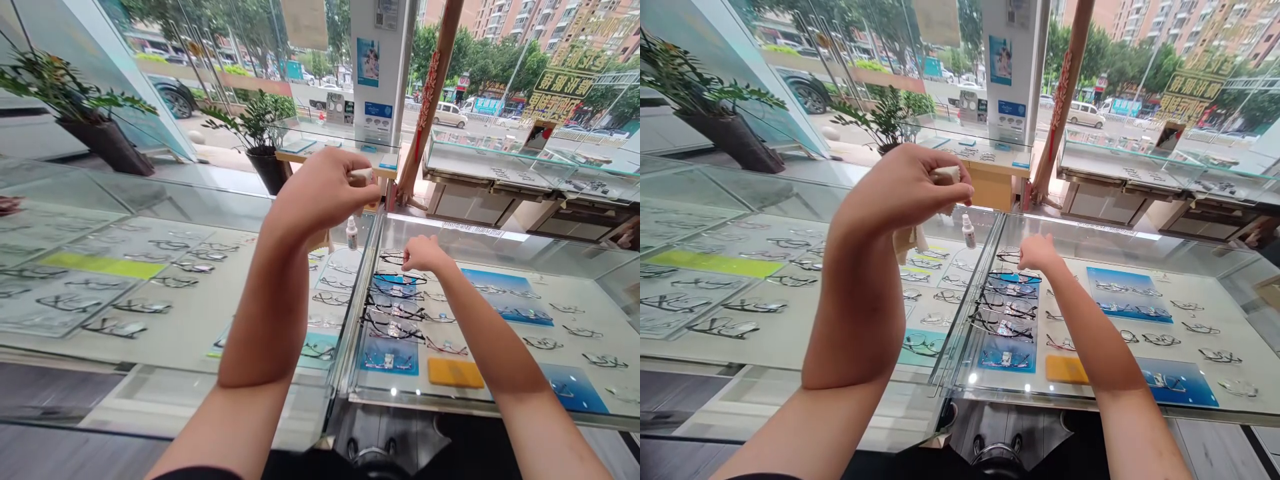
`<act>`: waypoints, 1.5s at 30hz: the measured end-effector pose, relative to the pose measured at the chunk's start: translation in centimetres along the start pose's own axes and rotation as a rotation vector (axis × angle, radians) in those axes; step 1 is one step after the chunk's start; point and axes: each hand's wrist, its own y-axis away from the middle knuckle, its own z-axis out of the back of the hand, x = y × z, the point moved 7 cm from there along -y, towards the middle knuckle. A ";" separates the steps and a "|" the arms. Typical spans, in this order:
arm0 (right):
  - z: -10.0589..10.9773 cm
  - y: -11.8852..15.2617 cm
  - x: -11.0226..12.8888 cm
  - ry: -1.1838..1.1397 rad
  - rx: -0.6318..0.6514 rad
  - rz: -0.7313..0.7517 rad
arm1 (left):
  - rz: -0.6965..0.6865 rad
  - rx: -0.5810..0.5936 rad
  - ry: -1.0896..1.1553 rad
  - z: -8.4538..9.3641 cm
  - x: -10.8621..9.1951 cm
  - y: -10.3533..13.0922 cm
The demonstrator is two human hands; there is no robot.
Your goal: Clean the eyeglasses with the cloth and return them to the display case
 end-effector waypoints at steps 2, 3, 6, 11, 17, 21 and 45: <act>-0.3 -0.2 0.0 -0.004 0.019 0.001 | 0.011 0.051 -0.018 -0.4 -0.2 0.0; -0.4 -0.3 0.0 -0.006 0.026 0.000 | 0.014 0.066 -0.030 -0.5 -0.4 0.0; -0.8 -0.6 0.0 -0.006 0.043 -0.011 | 0.014 0.079 -0.069 -0.6 -0.7 0.0; -1.2 -0.9 0.4 -0.015 0.045 -0.020 | -0.013 0.113 -0.103 -1.0 -0.7 -0.2; -1.1 -0.5 1.1 -0.068 0.055 -0.008 | 0.010 0.108 -0.116 -1.2 -0.9 0.0; -0.2 -0.3 0.4 -0.110 0.018 -0.039 | 0.013 0.107 -0.109 -1.2 -1.1 0.1; 1.5 -0.8 -4.1 -0.408 -0.263 -0.284 | -0.090 0.093 0.059 -1.6 -0.9 0.0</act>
